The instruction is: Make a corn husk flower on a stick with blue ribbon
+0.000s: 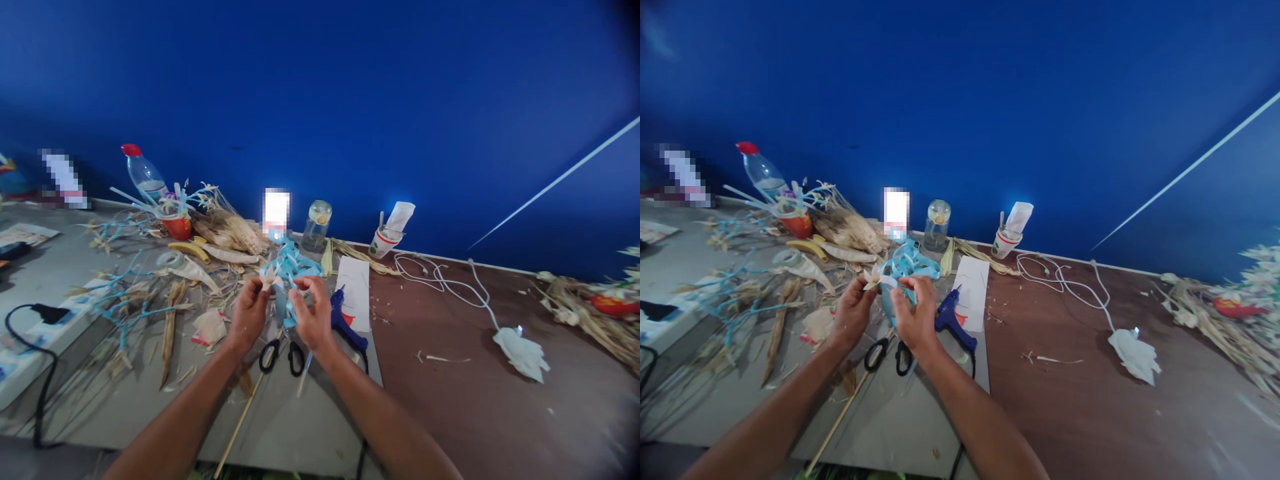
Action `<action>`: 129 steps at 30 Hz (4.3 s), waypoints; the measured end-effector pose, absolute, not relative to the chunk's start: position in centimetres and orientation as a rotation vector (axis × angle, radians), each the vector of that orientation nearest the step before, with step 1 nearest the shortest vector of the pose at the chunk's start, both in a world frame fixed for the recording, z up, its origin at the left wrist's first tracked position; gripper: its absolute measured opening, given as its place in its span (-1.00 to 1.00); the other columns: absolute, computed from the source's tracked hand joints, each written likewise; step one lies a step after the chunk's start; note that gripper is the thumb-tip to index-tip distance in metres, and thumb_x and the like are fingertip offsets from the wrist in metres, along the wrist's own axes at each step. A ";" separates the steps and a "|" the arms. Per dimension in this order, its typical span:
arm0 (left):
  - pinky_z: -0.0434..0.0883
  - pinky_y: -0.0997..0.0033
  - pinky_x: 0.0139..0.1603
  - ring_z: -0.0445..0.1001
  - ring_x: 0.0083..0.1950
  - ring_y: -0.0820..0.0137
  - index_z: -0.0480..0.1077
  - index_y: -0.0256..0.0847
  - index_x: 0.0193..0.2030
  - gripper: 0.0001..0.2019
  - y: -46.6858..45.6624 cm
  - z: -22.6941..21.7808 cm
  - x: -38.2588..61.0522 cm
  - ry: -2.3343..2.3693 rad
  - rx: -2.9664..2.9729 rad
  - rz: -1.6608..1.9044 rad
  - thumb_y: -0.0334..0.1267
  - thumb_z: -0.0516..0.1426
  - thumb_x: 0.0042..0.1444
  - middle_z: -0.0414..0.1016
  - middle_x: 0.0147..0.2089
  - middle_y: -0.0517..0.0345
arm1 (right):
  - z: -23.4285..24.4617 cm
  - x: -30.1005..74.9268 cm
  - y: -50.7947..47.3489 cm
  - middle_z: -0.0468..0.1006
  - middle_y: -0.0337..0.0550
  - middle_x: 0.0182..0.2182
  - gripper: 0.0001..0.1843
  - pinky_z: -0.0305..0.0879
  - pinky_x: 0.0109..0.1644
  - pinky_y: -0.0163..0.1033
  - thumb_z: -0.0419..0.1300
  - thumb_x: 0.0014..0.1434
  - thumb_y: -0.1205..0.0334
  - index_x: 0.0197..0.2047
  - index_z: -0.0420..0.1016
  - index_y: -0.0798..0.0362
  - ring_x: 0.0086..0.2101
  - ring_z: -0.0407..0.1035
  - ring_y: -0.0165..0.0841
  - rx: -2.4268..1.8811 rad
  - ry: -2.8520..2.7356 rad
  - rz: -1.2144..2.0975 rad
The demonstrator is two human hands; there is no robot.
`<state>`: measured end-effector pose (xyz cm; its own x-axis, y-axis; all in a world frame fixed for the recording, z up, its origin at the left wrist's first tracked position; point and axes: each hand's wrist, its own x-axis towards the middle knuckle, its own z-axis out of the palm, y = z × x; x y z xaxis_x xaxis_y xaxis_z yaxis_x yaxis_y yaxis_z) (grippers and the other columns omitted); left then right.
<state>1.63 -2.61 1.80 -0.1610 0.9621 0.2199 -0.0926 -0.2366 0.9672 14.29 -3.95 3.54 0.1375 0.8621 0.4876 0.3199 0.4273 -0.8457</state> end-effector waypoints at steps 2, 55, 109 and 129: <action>0.29 0.45 -0.22 0.36 -0.31 0.42 0.39 -0.20 -0.30 -0.87 -2.6 1.7 1.7 1.079 1.233 1.556 -0.22 0.17 0.01 0.44 -0.36 0.20 | 4.2 14.5 -3.7 0.44 -0.17 -0.38 -0.83 0.21 -0.16 -0.21 0.10 0.10 0.14 -0.35 0.42 0.04 -0.30 0.31 -0.33 -1.116 -1.368 0.723; 0.34 0.54 -0.30 0.41 -0.36 0.51 0.43 -0.22 -0.46 -0.87 -2.8 1.1 2.4 0.675 0.911 1.371 -0.40 0.30 -0.18 0.47 -0.40 0.21 | 4.2 15.0 -1.6 0.37 -0.36 -0.64 -0.86 0.08 -0.40 -0.34 0.25 -0.21 0.23 -0.59 0.38 0.09 -0.54 0.19 -0.50 -1.080 -0.881 1.496; 0.31 0.54 -0.37 0.37 -0.41 0.52 0.44 -0.21 -0.45 -0.85 -2.8 1.0 2.0 0.722 0.928 1.359 -0.34 0.31 -0.19 0.46 -0.41 0.21 | 5.9 15.0 -2.6 0.43 -0.31 -0.66 -0.79 0.11 -0.49 -0.39 0.33 -0.34 0.29 -0.65 0.35 0.11 -0.59 0.25 -0.52 -0.981 -0.663 1.795; 0.35 0.39 -0.18 0.42 -0.28 0.41 0.47 -0.20 -0.46 -0.89 -2.9 0.6 2.0 0.753 1.016 1.342 -0.33 0.31 -0.18 0.46 -0.35 0.15 | 4.5 14.9 -1.7 0.40 -0.26 -0.73 -0.87 0.19 -0.55 -0.36 0.24 -0.19 0.36 -0.64 0.34 0.11 -0.65 0.24 -0.48 -0.924 -0.430 1.925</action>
